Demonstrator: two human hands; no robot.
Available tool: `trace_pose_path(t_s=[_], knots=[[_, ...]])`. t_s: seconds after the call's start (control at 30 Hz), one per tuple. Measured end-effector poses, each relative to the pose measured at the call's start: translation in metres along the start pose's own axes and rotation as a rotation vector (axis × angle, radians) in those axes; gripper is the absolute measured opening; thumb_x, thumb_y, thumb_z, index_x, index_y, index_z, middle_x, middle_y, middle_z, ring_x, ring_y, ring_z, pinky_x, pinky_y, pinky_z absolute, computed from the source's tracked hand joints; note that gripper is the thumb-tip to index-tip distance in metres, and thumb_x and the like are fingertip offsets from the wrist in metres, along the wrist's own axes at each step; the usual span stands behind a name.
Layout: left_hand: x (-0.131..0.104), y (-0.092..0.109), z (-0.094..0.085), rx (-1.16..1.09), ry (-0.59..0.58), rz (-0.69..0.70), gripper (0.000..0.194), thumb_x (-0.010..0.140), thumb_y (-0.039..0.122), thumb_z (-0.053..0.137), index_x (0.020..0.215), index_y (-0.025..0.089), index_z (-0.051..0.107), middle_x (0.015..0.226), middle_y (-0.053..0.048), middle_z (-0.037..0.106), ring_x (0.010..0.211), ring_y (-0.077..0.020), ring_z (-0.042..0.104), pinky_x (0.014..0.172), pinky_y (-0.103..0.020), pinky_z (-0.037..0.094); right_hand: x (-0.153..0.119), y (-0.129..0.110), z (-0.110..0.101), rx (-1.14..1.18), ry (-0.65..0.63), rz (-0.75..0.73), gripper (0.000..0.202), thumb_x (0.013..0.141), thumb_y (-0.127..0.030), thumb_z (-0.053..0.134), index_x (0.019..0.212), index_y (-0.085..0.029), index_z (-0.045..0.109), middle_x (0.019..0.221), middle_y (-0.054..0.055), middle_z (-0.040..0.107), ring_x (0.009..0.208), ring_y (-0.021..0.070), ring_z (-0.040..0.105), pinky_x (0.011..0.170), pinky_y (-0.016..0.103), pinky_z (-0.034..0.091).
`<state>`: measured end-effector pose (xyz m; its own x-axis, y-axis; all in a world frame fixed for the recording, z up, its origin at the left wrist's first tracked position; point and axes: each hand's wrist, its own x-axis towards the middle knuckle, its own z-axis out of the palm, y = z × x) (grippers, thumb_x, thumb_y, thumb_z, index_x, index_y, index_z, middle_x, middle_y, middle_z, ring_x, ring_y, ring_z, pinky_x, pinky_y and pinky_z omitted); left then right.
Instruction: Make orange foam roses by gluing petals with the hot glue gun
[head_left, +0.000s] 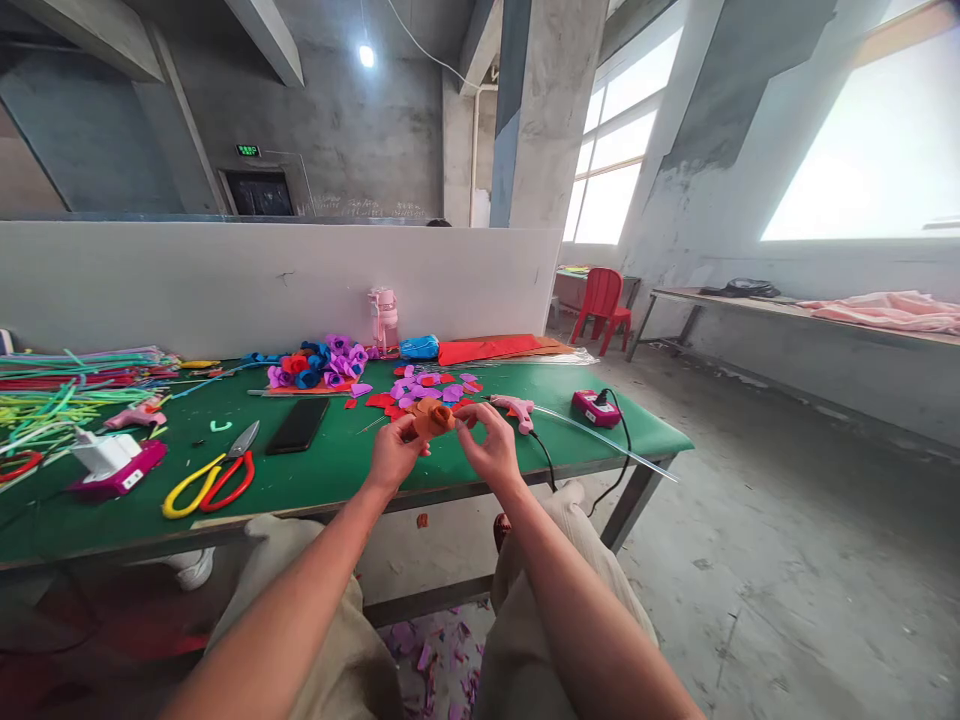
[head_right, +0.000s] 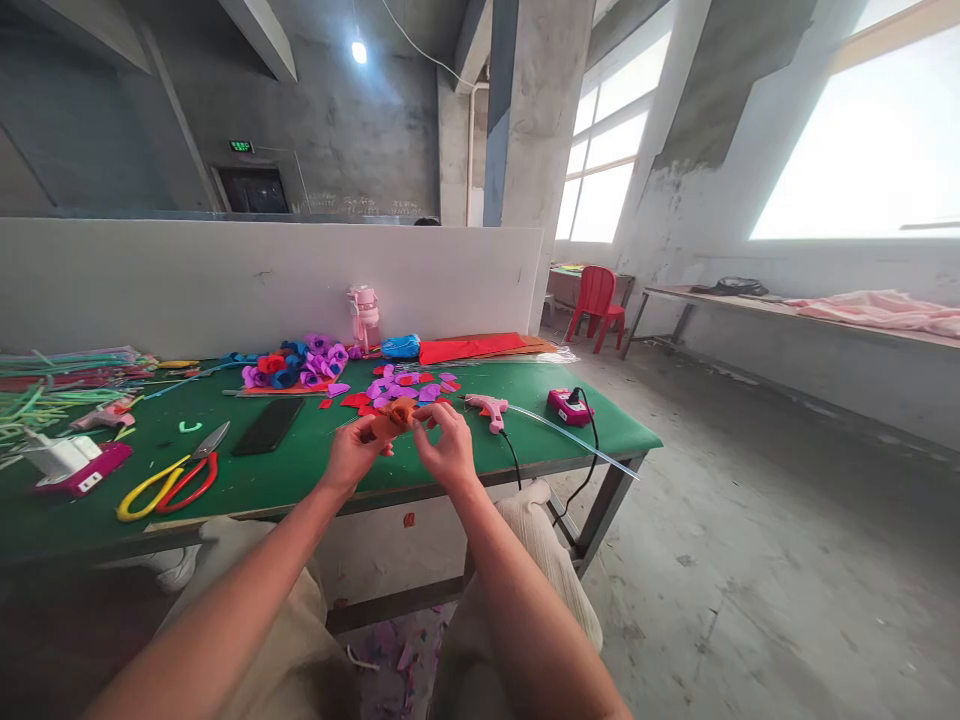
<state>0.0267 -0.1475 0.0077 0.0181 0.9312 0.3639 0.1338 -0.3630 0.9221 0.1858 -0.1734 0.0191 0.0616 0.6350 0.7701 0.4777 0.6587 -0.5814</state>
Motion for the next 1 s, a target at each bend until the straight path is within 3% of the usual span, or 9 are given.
trace_pose_path(t_s=[0.2, 0.37, 0.47, 0.7, 1.0], knots=[[0.003, -0.004, 0.000, 0.002, 0.092, 0.106, 0.011, 0.060, 0.024, 0.068, 0.062, 0.016, 0.061, 0.057, 0.004, 0.058, 0.056, -0.0110, 0.054, 0.053, -0.020, 0.043, 0.001, 0.002, 0.002, 0.290, 0.036, 0.210, 0.010, 0.078, -0.027, 0.054, 0.077, -0.020, 0.061, 0.076, 0.001, 0.062, 0.073, 0.0161, 0.056, 0.072, 0.029, 0.044], [0.003, -0.001, 0.001, -0.004, 0.140, 0.144, 0.011, 0.060, 0.022, 0.067, 0.061, 0.016, 0.059, 0.058, 0.004, 0.057, 0.056, -0.0096, 0.048, 0.053, -0.019, 0.040, 0.000, -0.004, 0.008, 0.646, -0.168, 0.519, 0.020, 0.073, -0.038, 0.063, 0.071, -0.018, 0.062, 0.071, 0.000, 0.062, 0.062, 0.0122, 0.051, 0.062, 0.025, 0.041], [0.001, 0.001, 0.001, 0.010, 0.158, 0.173, 0.011, 0.061, 0.021, 0.065, 0.059, 0.016, 0.056, 0.056, 0.005, 0.054, 0.055, -0.0086, 0.044, 0.053, -0.018, 0.037, -0.002, -0.007, 0.012, 0.812, -0.213, 0.615, 0.024, 0.071, -0.042, 0.068, 0.073, -0.018, 0.063, 0.070, -0.001, 0.062, 0.059, 0.0099, 0.049, 0.063, 0.024, 0.041], [0.000, 0.001, 0.002, 0.020, 0.158, 0.183, 0.012, 0.061, 0.019, 0.065, 0.058, 0.016, 0.053, 0.055, 0.005, 0.052, 0.054, -0.0079, 0.041, 0.052, -0.018, 0.034, -0.005, -0.002, 0.016, 0.923, -0.293, 0.676, 0.025, 0.071, -0.042, 0.070, 0.073, -0.018, 0.063, 0.069, -0.001, 0.060, 0.057, 0.0080, 0.048, 0.060, 0.023, 0.039], [-0.002, 0.006, 0.005, 0.096, 0.141, 0.206, 0.010, 0.062, 0.021, 0.063, 0.058, 0.015, 0.056, 0.055, 0.004, 0.053, 0.054, -0.0087, 0.042, 0.050, -0.018, 0.034, -0.003, -0.005, 0.013, 0.934, -0.230, 0.679, 0.026, 0.067, -0.040, 0.075, 0.071, -0.018, 0.062, 0.064, -0.003, 0.056, 0.055, 0.0075, 0.046, 0.059, 0.023, 0.037]])
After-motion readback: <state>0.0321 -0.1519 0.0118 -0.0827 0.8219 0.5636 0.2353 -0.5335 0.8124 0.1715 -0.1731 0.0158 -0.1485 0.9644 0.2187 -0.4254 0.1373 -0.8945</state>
